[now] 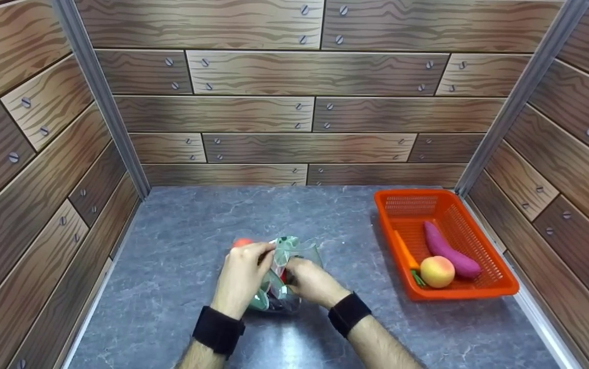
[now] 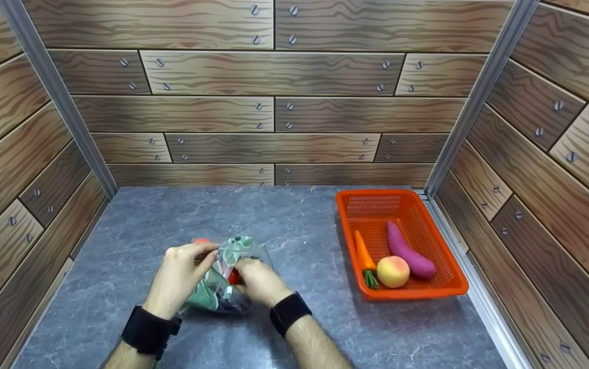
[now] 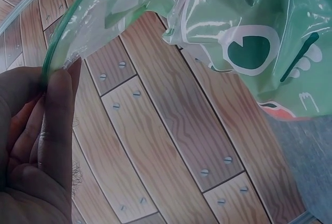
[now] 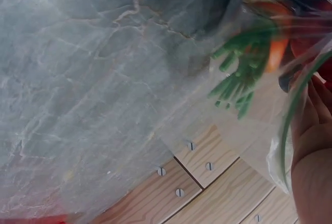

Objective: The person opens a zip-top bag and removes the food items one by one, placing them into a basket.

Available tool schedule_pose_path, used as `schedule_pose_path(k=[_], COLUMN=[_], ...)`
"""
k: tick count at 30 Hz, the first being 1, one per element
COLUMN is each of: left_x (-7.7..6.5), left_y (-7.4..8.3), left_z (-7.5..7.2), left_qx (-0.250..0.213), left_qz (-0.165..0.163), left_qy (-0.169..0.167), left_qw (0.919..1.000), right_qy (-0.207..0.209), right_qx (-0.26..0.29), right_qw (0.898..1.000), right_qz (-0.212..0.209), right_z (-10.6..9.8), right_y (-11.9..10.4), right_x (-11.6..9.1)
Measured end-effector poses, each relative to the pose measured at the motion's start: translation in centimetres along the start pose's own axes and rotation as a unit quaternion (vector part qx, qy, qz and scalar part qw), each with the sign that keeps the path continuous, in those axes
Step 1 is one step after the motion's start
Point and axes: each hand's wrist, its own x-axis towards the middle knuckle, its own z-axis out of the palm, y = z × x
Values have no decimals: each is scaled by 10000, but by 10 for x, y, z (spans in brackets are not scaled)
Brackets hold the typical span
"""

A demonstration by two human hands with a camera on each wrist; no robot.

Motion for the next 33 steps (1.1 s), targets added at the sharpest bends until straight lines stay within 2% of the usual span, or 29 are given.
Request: schedule_pose_path(k=[5, 11, 17, 25, 33], left_x=[-1, -2, -2, -3, -4], left_y=[0, -1, -3, -3, -5], left_z=[-1, 0, 0, 0, 0], left_qx=[21, 106, 88, 51, 70], left_qz=[-19, 28, 33, 51, 31], left_qy=[-38, 11, 36, 34, 3], left_qw=[10000, 9999, 9999, 10000, 10000], right_qy=[110, 186, 168, 102, 201], right_qx=[-427, -557, -484, -63, -96], right_qw=[9988, 9981, 9987, 9998, 9997], right_qz=[-229, -174, -9, 181, 64], right_z=[6, 10, 12, 12, 16], right_y=[-1, -3, 0, 4, 2], right_x=[-1, -4, -5, -7, -8])
